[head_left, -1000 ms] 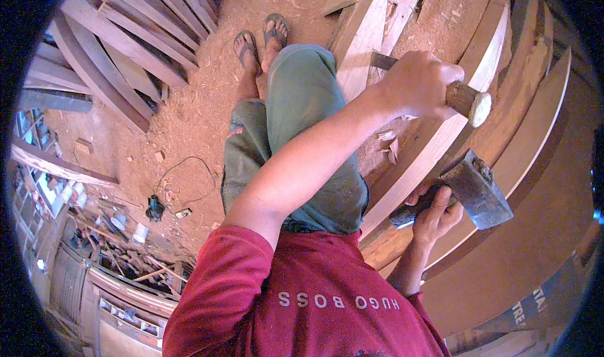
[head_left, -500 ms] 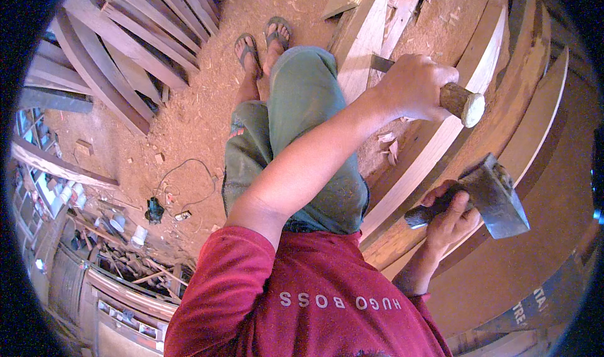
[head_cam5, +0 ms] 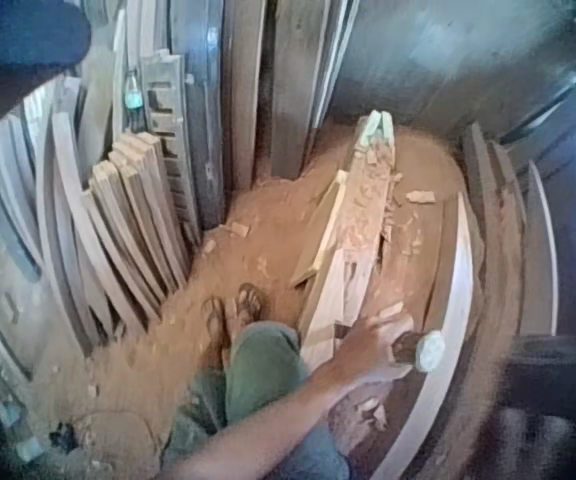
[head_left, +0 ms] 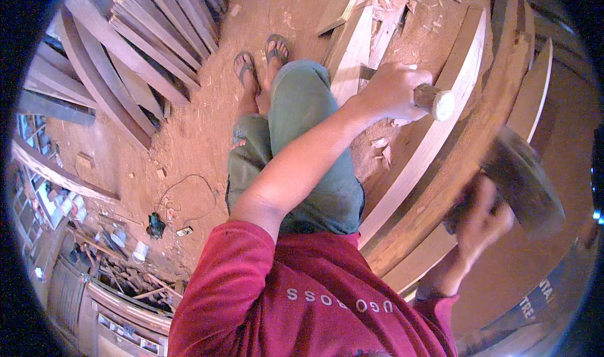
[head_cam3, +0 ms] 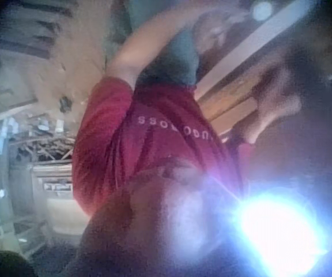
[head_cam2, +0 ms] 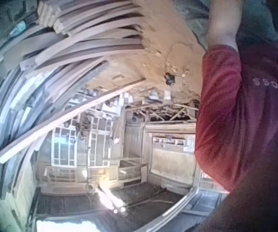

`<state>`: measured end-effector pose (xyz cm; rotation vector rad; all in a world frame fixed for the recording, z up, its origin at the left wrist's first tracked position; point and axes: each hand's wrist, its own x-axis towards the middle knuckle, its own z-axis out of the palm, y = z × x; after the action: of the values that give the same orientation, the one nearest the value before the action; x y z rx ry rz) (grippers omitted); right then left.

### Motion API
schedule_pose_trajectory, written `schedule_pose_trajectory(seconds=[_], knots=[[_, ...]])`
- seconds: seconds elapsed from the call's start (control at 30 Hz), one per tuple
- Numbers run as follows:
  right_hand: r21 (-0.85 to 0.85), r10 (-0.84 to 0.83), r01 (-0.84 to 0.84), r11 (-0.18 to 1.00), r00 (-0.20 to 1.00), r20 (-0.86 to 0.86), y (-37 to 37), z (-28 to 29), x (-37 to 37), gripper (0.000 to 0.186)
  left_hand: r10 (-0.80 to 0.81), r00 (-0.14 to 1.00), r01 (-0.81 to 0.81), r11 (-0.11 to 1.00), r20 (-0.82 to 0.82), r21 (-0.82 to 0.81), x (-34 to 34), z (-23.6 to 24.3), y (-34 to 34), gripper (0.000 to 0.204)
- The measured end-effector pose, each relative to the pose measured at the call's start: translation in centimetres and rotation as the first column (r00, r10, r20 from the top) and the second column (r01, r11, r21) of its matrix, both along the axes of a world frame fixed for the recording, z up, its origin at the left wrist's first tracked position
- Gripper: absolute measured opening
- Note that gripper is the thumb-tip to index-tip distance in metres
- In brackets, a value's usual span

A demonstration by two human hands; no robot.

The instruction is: The person sits on the floor and uses a chisel and mallet to carve a curved wooden plank. They repeatedly strike the chisel to remove wood shavings, occasionally pausing to reposition the plank or clear debris.

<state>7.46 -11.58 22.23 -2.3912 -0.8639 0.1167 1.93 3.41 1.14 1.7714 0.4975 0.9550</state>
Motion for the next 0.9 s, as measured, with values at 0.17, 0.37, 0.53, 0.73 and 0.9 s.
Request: schedule_pose_trajectory(seconds=[0.17, 0.37, 0.53, 0.73, 0.9], knots=[[0.802, 0.555, -0.285, 0.525, 0.829, -0.069, -1.5, 8.0, 2.9, 0.033, 0.013, 1.0, -0.012, 0.999, 0.025, -0.041, -0.4, -0.2, -0.1, 0.03], [-0.265, 0.32, -0.332, 0.905, 0.943, -0.091, -2.0, -4.1, 0.7, 0.049, -0.031, 0.999, 0.032, 0.999, -0.041, 0.01, -0.3, -0.3, -1.0, 0.031], [0.555, 0.27, 0.014, 0.832, 0.864, -0.426, -2.6, 0.4, -0.3, 0.044, -0.075, 0.996, 0.074, 0.997, -0.04, -0.022, -1.0, -0.8, -0.9, 0.034], [-0.292, 0.142, -0.232, 0.928, 0.944, -0.299, -1.2, -4.6, -1.2, 0.023, -0.031, 0.998, 0.038, 0.993, -0.063, 0.109, -0.5, -1.4, -0.6, 0.039], [-0.052, 0.034, -0.057, 0.997, 0.932, -0.362, -3.7, -3.2, -1.8, 0.026, -0.199, 0.953, 0.236, 0.96, -0.227, 0.148, -1.5, -1.3, -2.7, 0.044]])
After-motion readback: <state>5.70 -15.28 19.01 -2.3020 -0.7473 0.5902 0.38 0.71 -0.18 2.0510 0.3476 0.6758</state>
